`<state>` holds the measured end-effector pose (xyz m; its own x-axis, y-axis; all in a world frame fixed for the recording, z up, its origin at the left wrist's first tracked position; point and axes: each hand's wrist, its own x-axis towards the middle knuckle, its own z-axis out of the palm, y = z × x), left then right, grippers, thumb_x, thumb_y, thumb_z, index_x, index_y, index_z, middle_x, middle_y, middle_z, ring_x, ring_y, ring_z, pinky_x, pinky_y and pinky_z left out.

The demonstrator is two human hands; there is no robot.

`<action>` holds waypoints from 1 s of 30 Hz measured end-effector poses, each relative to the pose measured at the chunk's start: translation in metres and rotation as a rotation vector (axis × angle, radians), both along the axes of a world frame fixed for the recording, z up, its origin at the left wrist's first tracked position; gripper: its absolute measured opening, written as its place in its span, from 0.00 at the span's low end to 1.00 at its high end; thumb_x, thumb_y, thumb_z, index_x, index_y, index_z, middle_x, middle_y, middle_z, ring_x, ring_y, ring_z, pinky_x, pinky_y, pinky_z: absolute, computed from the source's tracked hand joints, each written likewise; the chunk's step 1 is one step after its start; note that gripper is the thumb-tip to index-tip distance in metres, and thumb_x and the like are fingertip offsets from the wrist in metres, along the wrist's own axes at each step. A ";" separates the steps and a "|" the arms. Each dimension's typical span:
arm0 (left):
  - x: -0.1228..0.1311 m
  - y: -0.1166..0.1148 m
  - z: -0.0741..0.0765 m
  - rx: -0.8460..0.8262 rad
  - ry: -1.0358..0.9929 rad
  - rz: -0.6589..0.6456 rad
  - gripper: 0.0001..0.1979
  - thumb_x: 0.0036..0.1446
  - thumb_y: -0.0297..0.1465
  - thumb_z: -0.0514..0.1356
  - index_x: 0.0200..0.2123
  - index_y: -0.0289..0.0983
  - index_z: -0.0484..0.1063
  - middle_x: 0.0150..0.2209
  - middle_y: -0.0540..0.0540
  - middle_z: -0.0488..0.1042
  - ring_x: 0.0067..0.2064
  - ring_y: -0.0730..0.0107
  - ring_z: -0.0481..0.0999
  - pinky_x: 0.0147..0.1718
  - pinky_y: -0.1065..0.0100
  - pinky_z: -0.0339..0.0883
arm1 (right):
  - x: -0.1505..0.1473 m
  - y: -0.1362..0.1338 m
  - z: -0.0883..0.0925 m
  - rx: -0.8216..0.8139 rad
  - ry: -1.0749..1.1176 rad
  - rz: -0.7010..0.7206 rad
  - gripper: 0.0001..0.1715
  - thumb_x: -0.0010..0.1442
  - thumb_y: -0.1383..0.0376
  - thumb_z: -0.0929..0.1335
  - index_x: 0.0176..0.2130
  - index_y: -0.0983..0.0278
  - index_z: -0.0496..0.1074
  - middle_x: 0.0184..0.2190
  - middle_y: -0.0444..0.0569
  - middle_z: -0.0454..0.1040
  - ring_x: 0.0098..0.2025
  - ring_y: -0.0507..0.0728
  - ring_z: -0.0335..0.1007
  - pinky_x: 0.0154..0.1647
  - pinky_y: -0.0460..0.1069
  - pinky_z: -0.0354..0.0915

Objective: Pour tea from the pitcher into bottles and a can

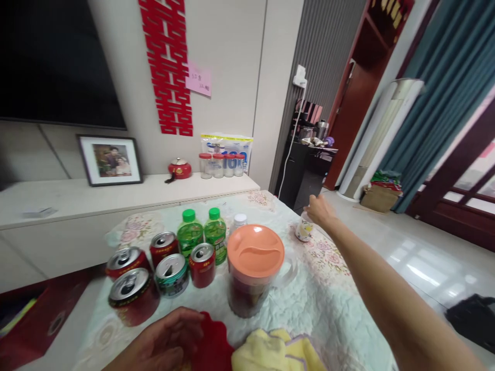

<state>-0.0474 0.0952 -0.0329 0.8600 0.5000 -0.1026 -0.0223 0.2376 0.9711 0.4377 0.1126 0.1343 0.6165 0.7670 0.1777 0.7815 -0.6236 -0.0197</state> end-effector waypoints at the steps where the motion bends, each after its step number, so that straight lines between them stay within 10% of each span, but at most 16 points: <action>1: 0.001 -0.001 0.001 0.006 -0.008 0.018 0.34 0.52 0.56 0.74 0.55 0.42 0.78 0.47 0.41 0.80 0.48 0.55 0.77 0.50 0.56 0.66 | -0.012 0.003 0.008 -0.007 0.007 0.042 0.22 0.72 0.57 0.71 0.61 0.63 0.73 0.60 0.55 0.74 0.56 0.62 0.76 0.56 0.62 0.75; 9: 0.002 -0.001 0.003 -0.010 0.000 0.083 0.32 0.51 0.52 0.76 0.52 0.40 0.77 0.46 0.44 0.79 0.43 0.62 0.76 0.42 0.62 0.64 | -0.147 0.038 0.057 -0.254 0.280 0.545 0.20 0.74 0.55 0.70 0.57 0.64 0.75 0.52 0.52 0.79 0.48 0.58 0.79 0.48 0.57 0.78; 21: -0.009 -0.008 -0.001 0.006 -0.038 0.117 0.29 0.51 0.47 0.76 0.50 0.39 0.76 0.45 0.45 0.78 0.39 0.67 0.74 0.42 0.63 0.67 | -0.205 0.070 0.043 -0.465 0.032 0.509 0.19 0.72 0.56 0.72 0.55 0.65 0.76 0.53 0.52 0.78 0.49 0.60 0.78 0.50 0.58 0.77; 30: -0.012 -0.014 0.013 0.050 -0.036 0.194 0.28 0.52 0.46 0.76 0.50 0.38 0.76 0.43 0.45 0.78 0.38 0.67 0.74 0.42 0.62 0.68 | -0.190 -0.023 0.158 0.026 -0.175 0.442 0.16 0.73 0.53 0.68 0.45 0.62 0.79 0.37 0.54 0.82 0.37 0.61 0.78 0.37 0.55 0.68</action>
